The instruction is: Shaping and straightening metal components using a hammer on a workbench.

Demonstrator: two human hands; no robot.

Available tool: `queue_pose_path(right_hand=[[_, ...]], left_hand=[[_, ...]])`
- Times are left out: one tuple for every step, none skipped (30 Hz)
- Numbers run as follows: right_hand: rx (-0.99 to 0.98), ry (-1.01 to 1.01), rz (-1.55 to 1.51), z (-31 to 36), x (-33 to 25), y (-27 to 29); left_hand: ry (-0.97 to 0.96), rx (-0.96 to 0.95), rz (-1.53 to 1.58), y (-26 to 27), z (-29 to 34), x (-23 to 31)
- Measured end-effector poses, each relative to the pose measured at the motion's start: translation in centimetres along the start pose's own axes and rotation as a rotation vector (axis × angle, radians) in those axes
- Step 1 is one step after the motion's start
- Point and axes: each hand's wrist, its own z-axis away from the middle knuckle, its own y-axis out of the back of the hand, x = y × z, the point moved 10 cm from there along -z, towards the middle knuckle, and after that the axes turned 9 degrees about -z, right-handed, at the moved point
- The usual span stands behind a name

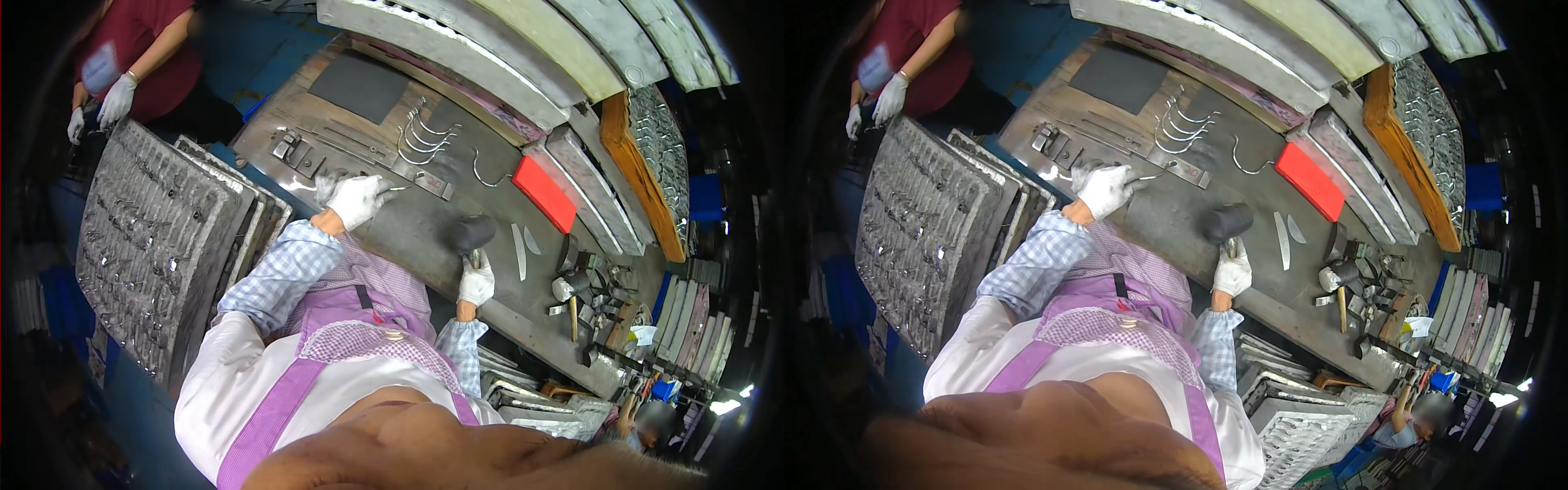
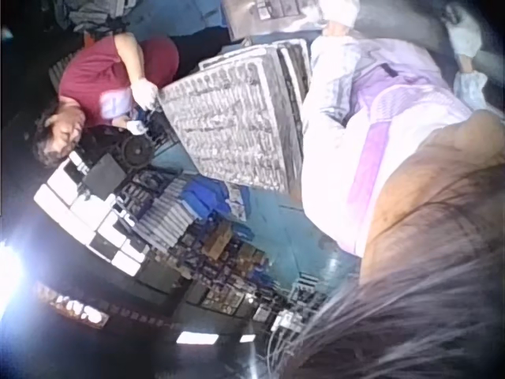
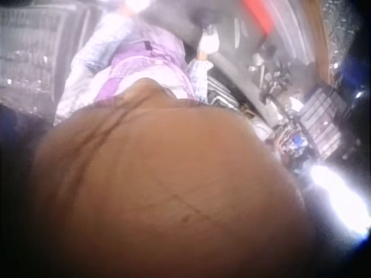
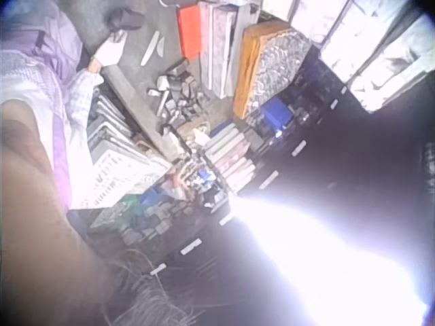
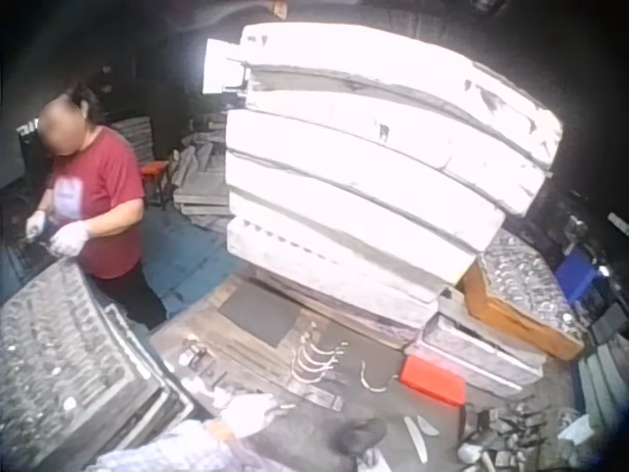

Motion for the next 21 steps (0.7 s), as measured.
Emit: queue_pose_path(right_hand=[[0.007,0.007,-0.016,-0.2,-0.1,0.2],[-0.004,-0.016,0.037,-0.4,0.4,0.2],[0.003,-0.008,0.114,-0.7,0.6,0.4],[-0.013,0.071,0.06,-0.8,0.3,0.3],[-0.006,0.081,0.039,-1.1,0.7,0.4],[-0.058,0.115,-0.089,-1.2,0.9,0.0],[-0.122,0.158,-0.192,-1.3,0.9,-0.6],[-0.107,0.148,-0.221,-1.4,1.3,-0.4],[-0.091,0.208,0.067,-1.3,1.0,-0.7],[-0.043,0.313,0.337,-1.2,0.1,-0.8],[0.044,0.426,0.431,-0.5,-1.1,-0.7],[0.114,0.433,0.378,-0.3,-1.6,0.0],[0.043,0.285,0.22,-0.3,-0.4,-0.3],[0.117,0.303,0.193,0.1,-1.0,0.4],[0.217,0.362,0.309,1.1,-2.1,0.9],[0.212,0.386,0.303,1.3,-2.5,0.9],[0.364,0.393,0.279,2.2,-2.9,2.1],[0.354,0.362,0.291,2.2,-2.7,2.1],[0.343,0.332,0.304,2.0,-2.6,1.8],[0.341,0.295,0.308,2.0,-2.1,1.9],[0.323,0.28,0.31,1.7,-2.0,1.5]], left_hand=[[0.03,-0.049,-0.025,-0.4,-0.1,-0.3],[0.0,-0.047,-0.012,-0.3,-0.2,0.0],[0.018,-0.056,-0.003,-0.3,-0.3,-0.1],[0.045,-0.068,0.004,-0.5,-0.4,-0.3],[0.031,-0.065,0.007,-0.5,-0.5,0.0],[0.034,-0.046,0.027,-0.5,-0.7,0.2],[0.042,0.025,0.054,0.1,-0.8,0.3],[0.032,-0.027,0.047,-0.6,-1.2,0.5],[0.058,-0.111,0.0,-1.7,-1.6,0.4],[0.078,-0.137,-0.043,-2.3,-2.5,0.1],[-0.002,0.006,0.015,-1.3,-3.3,1.0],[0.04,-0.066,0.033,-2.4,-4.2,0.4],[0.051,-0.101,-0.062,-3.3,-5.5,0.3],[0.085,-0.165,-0.079,-4.4,-6.7,-0.4],[0.038,-0.154,-0.057,-5.0,-7.8,-0.2],[0.067,-0.242,-0.067,-6.7,-9.1,-1.0],[0.058,-0.13,0.008,-6.8,-10.5,-1.1],[-0.013,-0.096,-0.034,-7.6,-11.7,-0.9],[-0.04,-0.112,-0.072,-8.9,-12.5,-1.1],[-0.085,-0.077,-0.116,-9.7,-13.1,-1.1],[-0.062,-0.105,-0.199,-10.9,-13.6,-1.6]])
